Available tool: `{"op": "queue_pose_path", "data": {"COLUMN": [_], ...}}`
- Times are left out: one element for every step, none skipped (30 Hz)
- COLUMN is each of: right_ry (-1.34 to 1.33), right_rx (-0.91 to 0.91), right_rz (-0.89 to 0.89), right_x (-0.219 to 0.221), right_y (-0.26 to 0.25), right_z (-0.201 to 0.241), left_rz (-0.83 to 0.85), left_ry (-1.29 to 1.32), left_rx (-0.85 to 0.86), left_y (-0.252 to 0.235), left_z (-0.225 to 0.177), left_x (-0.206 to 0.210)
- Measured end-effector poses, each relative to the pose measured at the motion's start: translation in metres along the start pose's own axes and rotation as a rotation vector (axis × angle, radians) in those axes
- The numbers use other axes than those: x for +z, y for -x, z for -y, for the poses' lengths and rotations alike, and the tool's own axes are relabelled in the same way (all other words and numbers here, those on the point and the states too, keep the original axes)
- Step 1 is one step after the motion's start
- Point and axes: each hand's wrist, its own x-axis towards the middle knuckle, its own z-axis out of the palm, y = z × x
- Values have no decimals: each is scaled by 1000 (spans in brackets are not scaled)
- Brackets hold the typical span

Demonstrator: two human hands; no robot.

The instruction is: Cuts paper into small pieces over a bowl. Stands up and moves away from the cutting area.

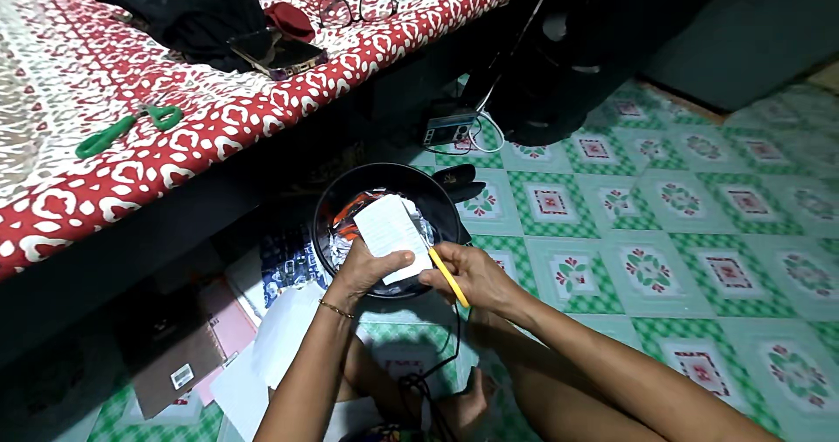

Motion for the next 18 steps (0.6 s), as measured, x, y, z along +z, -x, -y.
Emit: {"op": "queue_pose_path", "data": {"right_ry": [5, -3, -24, -49, -68, -85, -98, -105, -112, -125, -146, -170, -195, -214, -228, -224, -198, -156], "right_rx": [-5, -7, -7, -5, -6, -7, -4, 1, 8, 12, 10, 1, -10, -22, -32, -37, -41, -35], "right_rz": [-1, -5, -14, -21, -26, -28, -24, -19, -16, -19, -30, -43, -55, -68, -71, -60, -28, 16], "right_x": [0, -1, 0, 0, 0, 0, 0, -1, -2, -2, -2, -3, -4, -5, -7, -9, -11, -13], "right_y": [0, 0, 0, 0, 0, 0, 0, -1, -1, -1, 0, 0, 0, 0, 1, 1, 3, 6], "right_z": [0, 1, 2, 3, 3, 3, 3, 4, 5, 6, 7, 7, 7, 6, 5, 3, 0, -3], "left_rz": [4, 7, 8, 7, 9, 15, 28, 45, 63, 74, 80, 83, 87, 84, 66, 31, -26, -102], "left_ry": [-3, 0, 1, 2, 1, -3, -14, -37, -65, -83, -98, -104, -102, -101, -96, -75, -41, 10], "left_rx": [-2, -3, -1, 3, 3, 1, -4, -11, -22, -26, -24, -20, -17, -14, -9, 1, 15, 30], "left_y": [0, 0, 0, 0, 0, 0, 0, 0, 1, 1, 1, 1, 0, 0, 0, 0, -1, -2], "left_z": [0, 0, 0, 0, 0, 0, 0, 0, -2, -2, -1, -1, 0, 0, 0, 2, 3, 3], "left_x": [0, 0, -1, -1, -1, -1, -1, -1, 0, 0, -1, -2, -2, -2, -2, -1, 0, 1]}}
